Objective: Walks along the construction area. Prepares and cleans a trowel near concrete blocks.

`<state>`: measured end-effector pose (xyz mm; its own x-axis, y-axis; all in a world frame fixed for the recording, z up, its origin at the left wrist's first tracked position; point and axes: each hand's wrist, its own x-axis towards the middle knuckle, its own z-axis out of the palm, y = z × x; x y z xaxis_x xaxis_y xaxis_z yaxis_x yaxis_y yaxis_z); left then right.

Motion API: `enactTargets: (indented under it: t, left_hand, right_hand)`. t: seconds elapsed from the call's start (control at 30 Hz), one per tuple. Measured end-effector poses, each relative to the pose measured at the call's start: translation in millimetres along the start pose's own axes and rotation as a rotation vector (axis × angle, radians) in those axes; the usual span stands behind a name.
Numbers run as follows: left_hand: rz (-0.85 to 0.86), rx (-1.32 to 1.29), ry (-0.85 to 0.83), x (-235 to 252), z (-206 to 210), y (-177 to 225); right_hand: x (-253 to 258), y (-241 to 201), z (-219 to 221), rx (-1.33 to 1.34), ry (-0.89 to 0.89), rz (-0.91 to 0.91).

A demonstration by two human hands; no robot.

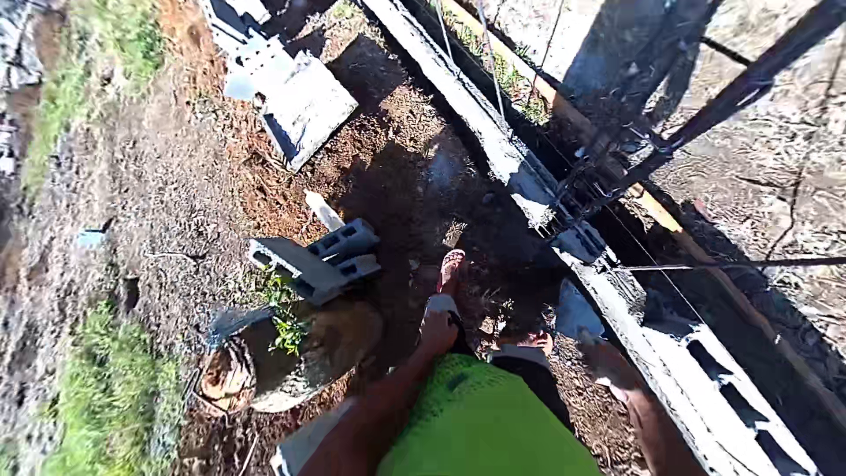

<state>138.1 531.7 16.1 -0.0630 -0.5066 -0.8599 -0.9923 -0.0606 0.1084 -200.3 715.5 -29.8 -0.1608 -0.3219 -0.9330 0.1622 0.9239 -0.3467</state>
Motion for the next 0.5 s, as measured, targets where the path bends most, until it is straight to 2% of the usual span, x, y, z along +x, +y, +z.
enactTargets:
  t: [0.1, 0.27, 0.4, 0.5]
  left_hand:
    - [0.032, -0.145, -0.020, -0.5, 4.6, 3.0]
    - [0.320, -0.821, -0.205, 19.5, 25.3, 22.3]
    - [0.259, -1.379, -0.290, 26.6, -9.1, 35.7]
    - [0.050, -1.731, -0.162, 37.0, -69.9, 17.3]
  right_hand:
    - [-2.3, -39.3, 22.0, -0.078, -0.037, 0.026]
    - [-7.4, -114.7, 100.3, -0.269, -0.117, -0.115]
    - [-14.2, -178.1, 180.5, -0.553, -0.195, -0.294]
    - [-25.7, -222.0, 236.9, -0.662, -0.343, -0.420]
